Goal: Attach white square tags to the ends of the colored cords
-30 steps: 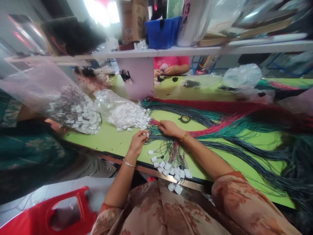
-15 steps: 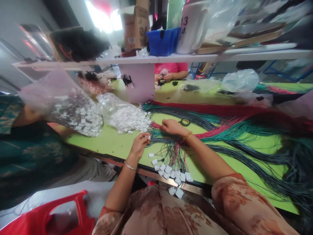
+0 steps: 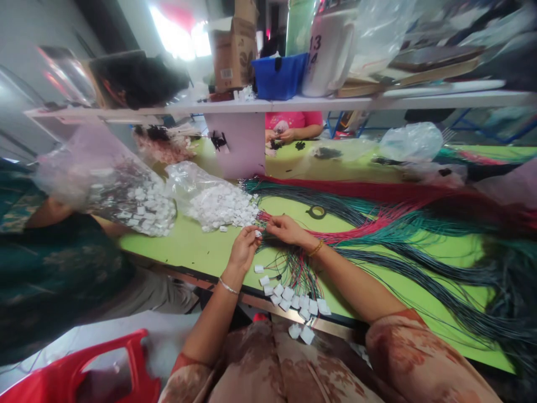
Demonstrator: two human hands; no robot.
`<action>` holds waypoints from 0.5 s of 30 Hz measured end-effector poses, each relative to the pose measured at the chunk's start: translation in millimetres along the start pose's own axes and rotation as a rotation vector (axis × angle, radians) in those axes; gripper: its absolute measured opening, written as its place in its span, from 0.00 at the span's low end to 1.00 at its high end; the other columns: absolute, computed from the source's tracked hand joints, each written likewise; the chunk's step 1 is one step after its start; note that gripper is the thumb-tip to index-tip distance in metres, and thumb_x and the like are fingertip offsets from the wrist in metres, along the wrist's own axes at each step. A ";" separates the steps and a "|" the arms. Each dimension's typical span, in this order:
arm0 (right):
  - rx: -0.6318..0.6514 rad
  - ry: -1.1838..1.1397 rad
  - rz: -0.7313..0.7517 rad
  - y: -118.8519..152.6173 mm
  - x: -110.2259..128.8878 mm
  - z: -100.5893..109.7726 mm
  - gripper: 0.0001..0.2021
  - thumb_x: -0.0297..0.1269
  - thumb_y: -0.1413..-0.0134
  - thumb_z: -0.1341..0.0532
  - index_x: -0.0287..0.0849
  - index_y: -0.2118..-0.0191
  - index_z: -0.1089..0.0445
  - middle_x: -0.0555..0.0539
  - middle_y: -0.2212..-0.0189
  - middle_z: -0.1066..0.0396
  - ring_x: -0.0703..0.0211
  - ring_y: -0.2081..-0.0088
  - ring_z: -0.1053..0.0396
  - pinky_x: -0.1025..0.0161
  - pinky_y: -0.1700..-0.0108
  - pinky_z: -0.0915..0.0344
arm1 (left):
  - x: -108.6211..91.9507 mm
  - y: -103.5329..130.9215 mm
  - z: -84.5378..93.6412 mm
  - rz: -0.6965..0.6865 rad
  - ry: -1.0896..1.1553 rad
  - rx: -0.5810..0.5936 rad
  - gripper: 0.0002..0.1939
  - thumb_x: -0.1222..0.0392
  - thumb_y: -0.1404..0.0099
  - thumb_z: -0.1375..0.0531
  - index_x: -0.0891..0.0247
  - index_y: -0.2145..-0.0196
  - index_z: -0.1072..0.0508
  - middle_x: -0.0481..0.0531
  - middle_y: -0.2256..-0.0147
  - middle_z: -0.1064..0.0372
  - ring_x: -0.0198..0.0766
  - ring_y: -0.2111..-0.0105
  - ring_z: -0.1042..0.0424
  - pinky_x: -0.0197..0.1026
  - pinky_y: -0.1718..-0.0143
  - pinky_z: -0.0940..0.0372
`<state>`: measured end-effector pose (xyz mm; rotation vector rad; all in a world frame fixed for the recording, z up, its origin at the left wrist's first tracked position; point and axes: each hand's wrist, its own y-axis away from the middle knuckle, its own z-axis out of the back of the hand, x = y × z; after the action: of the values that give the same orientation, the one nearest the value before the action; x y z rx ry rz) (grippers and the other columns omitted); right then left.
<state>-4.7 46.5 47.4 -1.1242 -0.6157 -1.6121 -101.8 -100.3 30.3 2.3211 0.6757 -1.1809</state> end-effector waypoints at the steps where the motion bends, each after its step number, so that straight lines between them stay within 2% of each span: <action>1: 0.022 0.007 -0.003 3.4 -1.2 -1.1 0.13 0.43 0.48 0.45 0.39 0.76 0.38 0.55 0.80 0.43 0.68 0.77 0.49 0.69 0.74 0.51 | 0.7 -0.5 -0.8 0.000 0.005 0.008 0.13 0.62 0.49 0.33 0.65 0.66 0.30 0.51 0.64 0.28 0.28 0.72 0.33 0.32 0.68 0.38; 5: 0.054 0.030 0.004 11.9 -5.4 -3.4 0.13 0.42 0.47 0.45 0.39 0.76 0.38 0.54 0.80 0.42 0.67 0.76 0.47 0.69 0.74 0.50 | 0.9 -1.7 -3.0 0.014 -0.002 0.016 0.11 0.62 0.47 0.33 0.65 0.67 0.30 0.52 0.63 0.28 0.28 0.71 0.33 0.33 0.68 0.38; 11: 0.018 0.048 -0.028 12.5 -8.8 -5.3 0.12 0.40 0.47 0.48 0.40 0.78 0.41 0.55 0.81 0.45 0.68 0.77 0.49 0.69 0.75 0.52 | 4.0 -1.2 -5.0 0.013 -0.024 0.013 0.11 0.61 0.48 0.33 0.64 0.67 0.29 0.52 0.63 0.28 0.29 0.72 0.34 0.34 0.68 0.39; 15: 0.034 0.070 -0.023 13.8 -6.4 -8.1 0.13 0.41 0.46 0.47 0.40 0.78 0.42 0.55 0.81 0.45 0.68 0.78 0.49 0.69 0.75 0.53 | 14.1 -0.7 -8.1 -0.063 -0.117 -0.002 0.12 0.59 0.49 0.32 0.65 0.68 0.27 0.49 0.69 0.30 0.27 0.75 0.37 0.33 0.71 0.42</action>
<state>5.4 38.1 36.2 -1.0345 -0.6095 -1.6476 -90.0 -91.9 22.8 2.2238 0.7121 -1.3320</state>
